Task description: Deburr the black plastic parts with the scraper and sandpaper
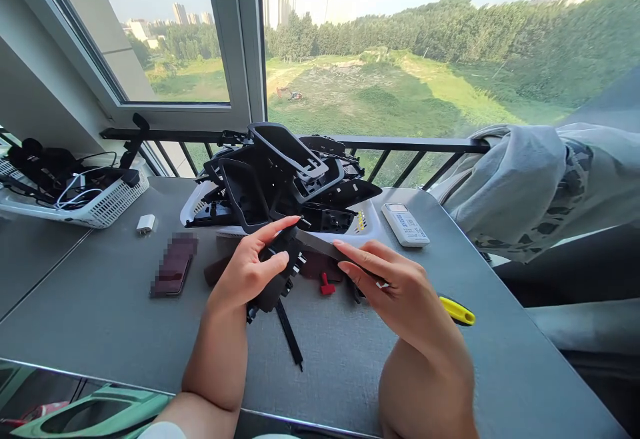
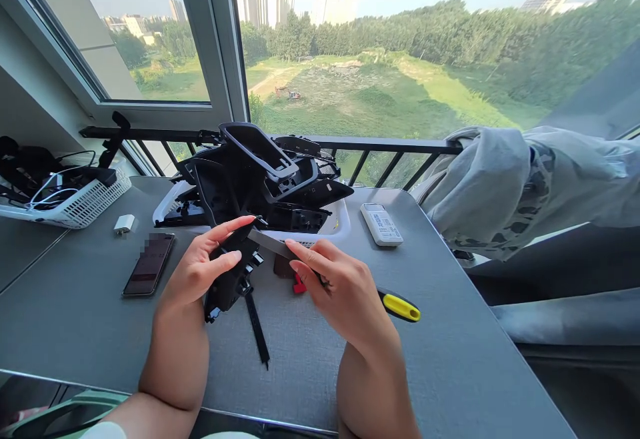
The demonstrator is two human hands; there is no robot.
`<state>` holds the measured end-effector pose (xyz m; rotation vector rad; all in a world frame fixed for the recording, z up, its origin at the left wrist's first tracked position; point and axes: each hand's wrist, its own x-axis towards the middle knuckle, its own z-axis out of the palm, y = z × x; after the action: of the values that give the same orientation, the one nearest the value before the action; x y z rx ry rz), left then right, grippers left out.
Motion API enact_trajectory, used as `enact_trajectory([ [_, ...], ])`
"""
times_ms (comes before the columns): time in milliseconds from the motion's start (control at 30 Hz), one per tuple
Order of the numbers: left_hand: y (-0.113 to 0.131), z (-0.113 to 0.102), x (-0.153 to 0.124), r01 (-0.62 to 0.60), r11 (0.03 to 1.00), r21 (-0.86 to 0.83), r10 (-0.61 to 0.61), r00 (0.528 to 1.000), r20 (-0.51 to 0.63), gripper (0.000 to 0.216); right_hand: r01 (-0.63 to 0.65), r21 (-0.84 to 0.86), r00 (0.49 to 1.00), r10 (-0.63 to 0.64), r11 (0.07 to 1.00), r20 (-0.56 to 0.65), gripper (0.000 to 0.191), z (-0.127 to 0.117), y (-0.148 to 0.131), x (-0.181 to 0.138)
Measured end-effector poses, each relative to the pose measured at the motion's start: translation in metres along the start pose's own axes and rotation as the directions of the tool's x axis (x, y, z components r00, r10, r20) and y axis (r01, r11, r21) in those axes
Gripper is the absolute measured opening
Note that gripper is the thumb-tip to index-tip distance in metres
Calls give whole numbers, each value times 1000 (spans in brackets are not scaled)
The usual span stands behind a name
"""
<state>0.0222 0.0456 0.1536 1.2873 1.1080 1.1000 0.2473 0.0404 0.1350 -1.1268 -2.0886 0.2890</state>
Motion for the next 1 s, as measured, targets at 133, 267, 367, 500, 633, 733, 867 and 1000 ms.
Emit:
enact_trajectory([
  [133, -2, 0, 1, 4, 1000, -16, -4, 1000, 3, 53, -6, 23, 999, 5, 1000, 32, 33, -1, 1, 0],
  [267, -7, 1, 2, 18, 991, -136, -17, 1000, 8, 45, -80, 35, 996, 81, 996, -29, 31, -5, 4, 1],
  [367, -8, 4, 4, 32, 980, -195, -34, 999, -7, 38, -83, 202, 996, 89, 976, -21, 30, -8, 2, 2],
  [500, -9, 7, 7, 53, 959, -279, -55, 998, 2, 47, -153, 423, 984, 178, 893, -21, 30, -3, -1, 6],
  [633, -13, 6, 8, 96, 944, -316, -95, 995, 19, 44, -274, 672, 936, 350, 688, 23, 34, 10, 1, 11],
  [733, -16, 5, 9, 115, 928, -355, -106, 993, 46, 41, -323, 835, 903, 410, 446, 130, 32, 18, 1, 17],
  [867, -15, 5, 10, 117, 889, -443, -76, 991, 109, 38, -379, 913, 858, 427, 152, 285, 30, 24, -5, 25],
  [1000, -11, 7, 12, 133, 854, -502, -81, 989, 125, 35, -411, 912, 831, 410, -1, 375, 32, 31, -12, 30],
])
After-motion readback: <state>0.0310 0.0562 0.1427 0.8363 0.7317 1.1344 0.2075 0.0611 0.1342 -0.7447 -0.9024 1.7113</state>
